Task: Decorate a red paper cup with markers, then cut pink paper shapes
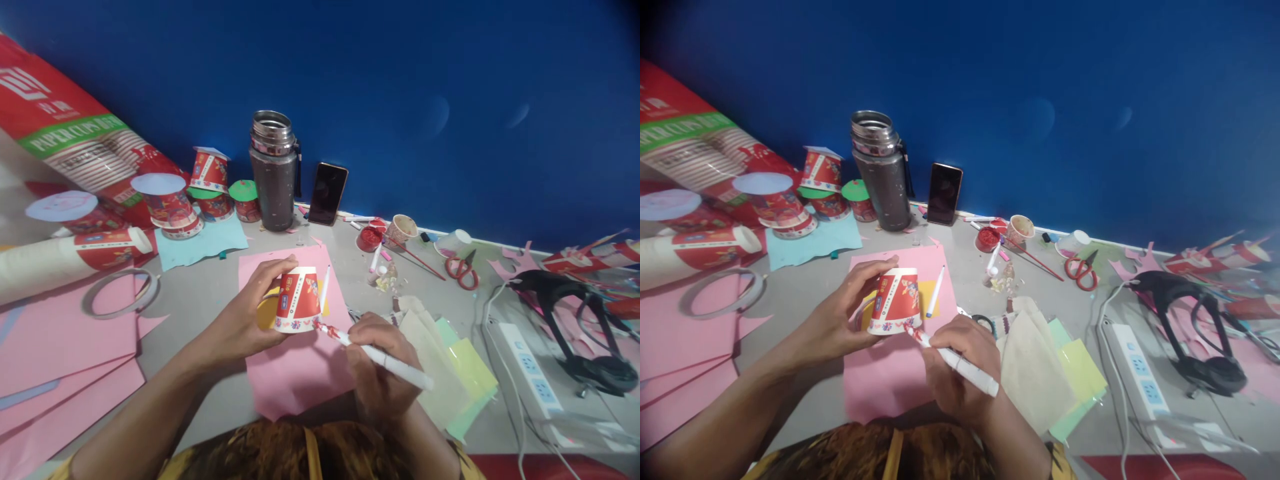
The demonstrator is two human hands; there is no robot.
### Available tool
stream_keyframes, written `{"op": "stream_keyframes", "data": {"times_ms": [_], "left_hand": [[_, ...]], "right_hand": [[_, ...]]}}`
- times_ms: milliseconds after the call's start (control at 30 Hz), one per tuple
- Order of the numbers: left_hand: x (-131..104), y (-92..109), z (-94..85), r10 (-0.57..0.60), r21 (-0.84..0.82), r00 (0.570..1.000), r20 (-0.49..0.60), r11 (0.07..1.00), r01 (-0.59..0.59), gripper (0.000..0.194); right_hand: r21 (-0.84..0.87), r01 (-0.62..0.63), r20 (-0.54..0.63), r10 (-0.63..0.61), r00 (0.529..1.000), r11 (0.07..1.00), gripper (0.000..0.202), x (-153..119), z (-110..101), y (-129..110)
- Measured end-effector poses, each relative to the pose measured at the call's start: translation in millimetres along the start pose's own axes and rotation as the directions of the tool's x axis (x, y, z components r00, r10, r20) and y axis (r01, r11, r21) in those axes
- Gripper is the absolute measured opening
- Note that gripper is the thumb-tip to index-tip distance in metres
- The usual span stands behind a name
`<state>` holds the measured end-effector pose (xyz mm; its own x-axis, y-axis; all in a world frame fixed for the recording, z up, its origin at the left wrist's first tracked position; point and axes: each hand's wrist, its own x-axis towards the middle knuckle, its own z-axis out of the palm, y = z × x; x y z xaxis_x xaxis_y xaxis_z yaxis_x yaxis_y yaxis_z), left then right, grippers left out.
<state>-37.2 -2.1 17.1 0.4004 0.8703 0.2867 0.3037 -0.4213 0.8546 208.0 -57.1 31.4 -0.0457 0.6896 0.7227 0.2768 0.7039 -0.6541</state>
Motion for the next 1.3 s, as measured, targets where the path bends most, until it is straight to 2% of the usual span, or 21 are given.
{"op": "stream_keyframes", "data": {"times_ms": [100, 233, 433, 700, 833, 933, 1167, 1300], "left_hand": [[-1, -1, 0.0, -0.025, -0.061, 1.000, -0.001, 0.998, 0.025, 0.087], [0, 1, 2.0, -0.054, -0.200, 0.998, -0.018, 0.978, 0.050, 0.086], [0, 2, 9.1, -0.071, -0.368, 0.997, -0.008, 0.928, 0.063, 0.082], [0, 0, 15.2, -0.125, -0.387, 0.992, 0.035, 0.913, 0.129, 0.088], [1, 2, 10.9, -0.148, -0.371, 0.988, 0.044, 0.916, 0.154, 0.100], [1, 4, 8.8, -0.164, -0.365, 0.985, 0.052, 0.915, 0.172, 0.100], [-3, 8, 6.4, -0.168, -0.507, 0.976, 0.135, 0.835, 0.214, 0.102], [-3, 8, 0.3, -0.192, -0.404, 0.975, 0.114, 0.888, 0.222, 0.102]], "right_hand": [[-0.075, -0.016, -0.044, 0.013, 0.999, 0.997, 0.012, 0, -2, 0], [-0.206, -0.010, -0.012, 0.008, 1.000, 0.978, 0.013, 7, -1, -1], [-0.239, 0.132, 0.019, -0.132, 0.991, 0.962, 0.025, 10, 8, 4], [-0.224, 0.218, 0.072, -0.207, 0.976, 0.950, 0.024, 6, 11, 8], [-0.215, 0.204, 0.071, -0.193, 0.979, 0.955, 0.027, 5, 12, 8], [-0.221, 0.197, 0.072, -0.185, 0.980, 0.955, 0.027, 5, 12, 8], [-0.218, 0.188, 0.099, -0.170, 0.980, 0.958, 0.019, 2, 12, 11], [-0.198, 0.207, 0.134, -0.183, 0.974, 0.958, 0.015, 2, 14, 13]]}}
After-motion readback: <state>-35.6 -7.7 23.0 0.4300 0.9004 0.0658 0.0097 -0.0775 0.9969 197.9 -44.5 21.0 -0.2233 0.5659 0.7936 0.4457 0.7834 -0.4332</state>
